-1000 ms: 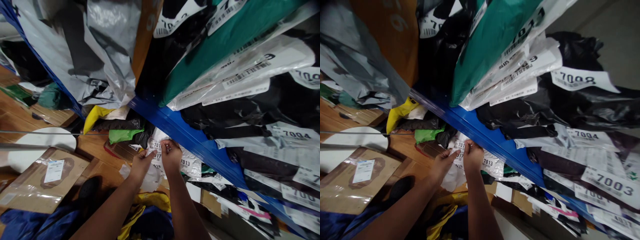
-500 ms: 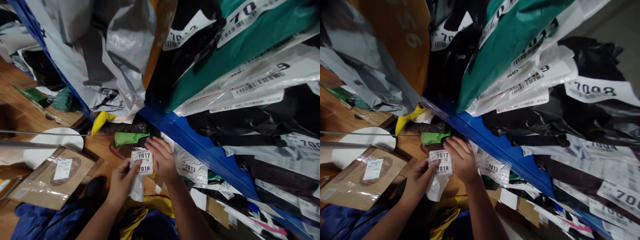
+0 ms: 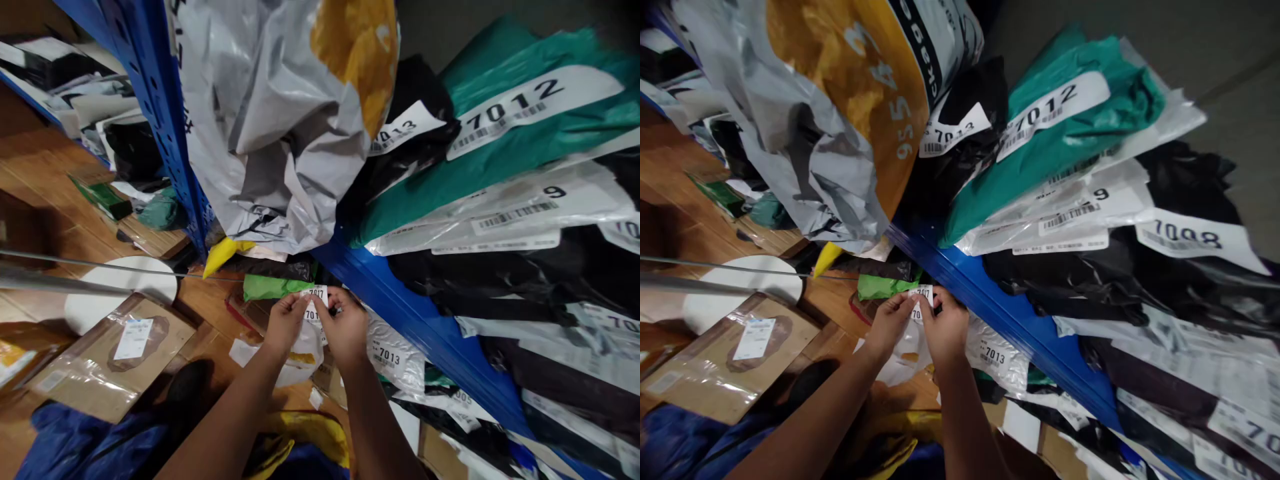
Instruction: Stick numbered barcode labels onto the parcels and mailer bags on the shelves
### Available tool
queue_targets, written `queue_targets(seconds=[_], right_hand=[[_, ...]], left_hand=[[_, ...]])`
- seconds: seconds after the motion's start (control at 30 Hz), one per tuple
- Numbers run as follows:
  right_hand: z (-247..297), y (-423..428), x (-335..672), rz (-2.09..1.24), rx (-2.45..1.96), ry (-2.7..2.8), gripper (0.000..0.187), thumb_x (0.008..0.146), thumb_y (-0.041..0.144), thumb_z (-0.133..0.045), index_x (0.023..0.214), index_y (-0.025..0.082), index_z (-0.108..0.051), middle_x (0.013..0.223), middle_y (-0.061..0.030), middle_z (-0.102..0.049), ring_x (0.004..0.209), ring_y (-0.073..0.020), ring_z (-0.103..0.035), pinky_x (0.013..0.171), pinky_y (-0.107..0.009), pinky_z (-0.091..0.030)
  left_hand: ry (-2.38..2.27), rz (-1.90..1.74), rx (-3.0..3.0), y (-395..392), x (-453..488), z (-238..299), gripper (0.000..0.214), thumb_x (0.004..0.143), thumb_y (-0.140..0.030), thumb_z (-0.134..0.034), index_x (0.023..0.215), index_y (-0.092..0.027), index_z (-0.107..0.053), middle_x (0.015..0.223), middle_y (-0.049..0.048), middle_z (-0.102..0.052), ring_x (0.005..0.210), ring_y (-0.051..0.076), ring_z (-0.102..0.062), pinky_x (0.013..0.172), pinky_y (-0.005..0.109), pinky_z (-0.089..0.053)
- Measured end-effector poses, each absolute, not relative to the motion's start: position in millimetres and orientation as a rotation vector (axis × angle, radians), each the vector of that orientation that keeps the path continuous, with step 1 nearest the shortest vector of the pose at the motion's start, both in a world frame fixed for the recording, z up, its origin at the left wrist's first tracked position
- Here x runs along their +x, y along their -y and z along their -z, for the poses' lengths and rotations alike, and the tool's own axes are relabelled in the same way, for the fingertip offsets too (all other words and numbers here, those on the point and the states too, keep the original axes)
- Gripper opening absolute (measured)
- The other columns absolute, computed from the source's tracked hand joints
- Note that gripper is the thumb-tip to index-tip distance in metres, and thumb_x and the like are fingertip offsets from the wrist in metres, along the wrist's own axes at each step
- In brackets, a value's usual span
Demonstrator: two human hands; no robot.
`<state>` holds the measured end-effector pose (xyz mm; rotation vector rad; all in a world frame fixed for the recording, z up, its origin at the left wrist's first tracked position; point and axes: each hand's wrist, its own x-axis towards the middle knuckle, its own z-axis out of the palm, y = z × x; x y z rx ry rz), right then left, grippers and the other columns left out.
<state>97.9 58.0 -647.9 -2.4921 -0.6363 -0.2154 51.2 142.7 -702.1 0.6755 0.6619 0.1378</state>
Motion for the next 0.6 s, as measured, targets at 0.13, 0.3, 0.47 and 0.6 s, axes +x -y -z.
queue_targets(seconds=[0.13, 0.3, 0.47, 0.6], right_hand=[[657.1, -61.4, 106.7, 0.186, -2.485, 0.482, 0.028, 0.075, 0.044, -0.063, 0.082, 0.017, -0.065, 0.067, -0.0009, -0.056, 0.061, -0.0169, -0.051, 0.064, -0.031, -0.041], [661.5, -70.6, 111.8, 0.124, -2.404, 0.342, 0.015, 0.070, 0.035, -0.060, 0.068, 0.021, -0.059, 0.061, 0.0019, -0.050, 0.058, -0.0156, -0.044, 0.063, -0.031, -0.038], [665.1, -75.3, 111.8, 0.080, -2.290, 0.237, 0.011, 0.062, 0.031, -0.057, 0.066, 0.021, -0.056, 0.060, 0.0028, -0.047, 0.057, -0.0151, -0.042, 0.062, -0.031, -0.039], [666.9, -76.0, 112.3, 0.093, -2.264, 0.234, 0.009, 0.060, 0.029, -0.055, 0.065, 0.021, -0.054, 0.059, 0.0032, -0.046, 0.056, -0.0152, -0.042, 0.063, -0.032, -0.040]], left_hand=[[-0.682, -0.117, 0.641, -139.3, 57.8, 708.7, 0.046, 0.049, -0.056, -0.076, 0.064, -0.015, -0.064, 0.051, -0.0032, -0.058, 0.049, 0.010, -0.049, 0.053, 0.023, -0.040], [-0.803, -0.123, 0.637, -134.6, 65.4, 713.8, 0.041, 0.051, -0.052, -0.075, 0.051, -0.018, -0.052, 0.041, -0.0070, -0.047, 0.041, 0.008, -0.038, 0.045, 0.022, -0.029], [-0.737, -0.097, 0.577, -138.5, 56.2, 698.1, 0.044, 0.047, -0.055, -0.078, 0.061, -0.016, -0.061, 0.050, -0.0034, -0.056, 0.049, 0.012, -0.050, 0.052, 0.024, -0.039], [-0.766, -0.051, 0.566, -140.7, 51.7, 694.5, 0.049, 0.040, -0.057, -0.081, 0.050, -0.017, -0.054, 0.042, -0.0057, -0.049, 0.041, 0.008, -0.041, 0.046, 0.023, -0.034]])
